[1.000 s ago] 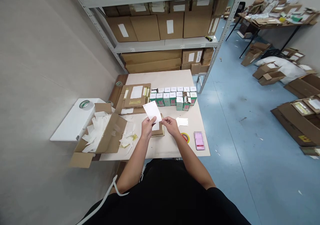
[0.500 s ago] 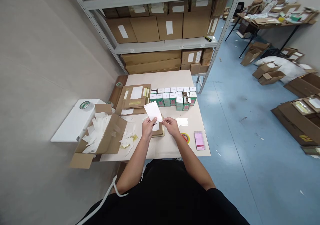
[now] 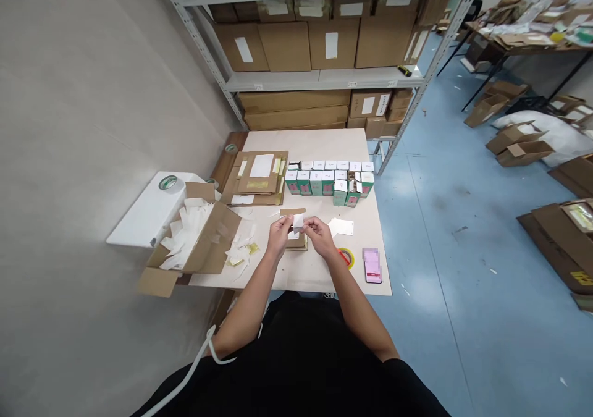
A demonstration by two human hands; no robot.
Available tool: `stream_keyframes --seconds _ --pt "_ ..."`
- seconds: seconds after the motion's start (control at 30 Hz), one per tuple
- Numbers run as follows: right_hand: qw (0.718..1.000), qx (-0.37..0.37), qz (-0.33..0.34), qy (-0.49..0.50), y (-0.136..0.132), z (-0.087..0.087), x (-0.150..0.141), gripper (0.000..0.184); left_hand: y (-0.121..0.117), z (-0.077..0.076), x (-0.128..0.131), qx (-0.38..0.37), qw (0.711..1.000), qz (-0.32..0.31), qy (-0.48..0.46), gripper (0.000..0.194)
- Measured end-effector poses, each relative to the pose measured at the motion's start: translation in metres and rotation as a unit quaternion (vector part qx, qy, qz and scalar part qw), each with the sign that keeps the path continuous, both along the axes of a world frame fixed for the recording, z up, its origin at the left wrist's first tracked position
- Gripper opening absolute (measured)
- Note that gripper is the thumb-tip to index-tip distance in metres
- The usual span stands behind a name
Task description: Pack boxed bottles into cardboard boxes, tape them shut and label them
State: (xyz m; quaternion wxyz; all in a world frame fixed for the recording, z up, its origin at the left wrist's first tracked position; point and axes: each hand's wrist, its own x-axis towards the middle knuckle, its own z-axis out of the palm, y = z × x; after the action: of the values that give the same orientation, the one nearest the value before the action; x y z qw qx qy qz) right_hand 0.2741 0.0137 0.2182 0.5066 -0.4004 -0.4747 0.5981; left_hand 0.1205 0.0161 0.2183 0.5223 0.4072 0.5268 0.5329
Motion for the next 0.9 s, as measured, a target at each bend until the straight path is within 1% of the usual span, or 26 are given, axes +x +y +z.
stream_keyframes --seconds 0.03,0.1,0.17,0.2,0.33,0.47,0.53,0.6,0.67,0.77,0.83,0.9 --pt "1.0 -0.006 -0.006 0.001 0.0 0.0 -0.001 0.023 -0.001 -0.002 -0.001 -0.006 1.0 -0.001 -0.027 0.061" --pt "0.999 -0.025 -0.024 0.002 0.001 -0.001 -0.003 0.022 -0.005 -0.003 -0.004 -0.01 0.997 -0.033 -0.067 0.07" --pt "0.999 -0.038 -0.028 -0.003 0.001 -0.002 -0.006 0.02 -0.009 -0.002 -0.006 -0.002 0.996 -0.058 -0.065 0.072" --pt "0.999 -0.036 -0.02 -0.007 0.002 -0.003 -0.007 0.02 -0.011 -0.001 -0.007 0.004 0.997 -0.056 -0.048 0.069" --pt "1.0 -0.008 0.029 -0.002 0.004 -0.007 -0.015 0.016 -0.019 0.001 -0.012 0.016 0.999 0.011 0.028 0.046" --pt "0.999 -0.039 -0.007 0.021 0.008 -0.014 -0.029 0.018 -0.026 -0.002 -0.021 -0.007 0.995 0.094 0.018 0.042" --pt "0.998 -0.061 -0.014 0.025 0.009 -0.014 -0.037 0.02 -0.029 -0.003 -0.027 -0.004 0.991 0.13 0.02 0.042" --pt "0.997 -0.078 0.002 0.026 0.008 -0.01 -0.048 0.022 -0.033 -0.002 -0.032 0.014 0.99 0.138 0.032 0.041" --pt "0.996 -0.085 0.024 0.023 0.005 -0.003 -0.061 0.027 -0.037 0.0 -0.038 0.033 0.99 0.132 0.039 0.038" --pt "0.996 -0.07 0.062 0.01 -0.005 0.007 -0.084 0.036 -0.046 0.005 -0.05 0.049 0.987 0.146 0.044 0.033" --pt "0.995 -0.052 0.082 0.001 -0.013 0.009 -0.102 0.035 -0.055 0.008 -0.065 0.06 0.983 0.167 0.054 0.031" --pt "0.995 -0.04 0.095 -0.011 -0.02 0.007 -0.12 0.031 -0.067 0.008 -0.086 0.067 0.979 0.181 0.06 0.033"
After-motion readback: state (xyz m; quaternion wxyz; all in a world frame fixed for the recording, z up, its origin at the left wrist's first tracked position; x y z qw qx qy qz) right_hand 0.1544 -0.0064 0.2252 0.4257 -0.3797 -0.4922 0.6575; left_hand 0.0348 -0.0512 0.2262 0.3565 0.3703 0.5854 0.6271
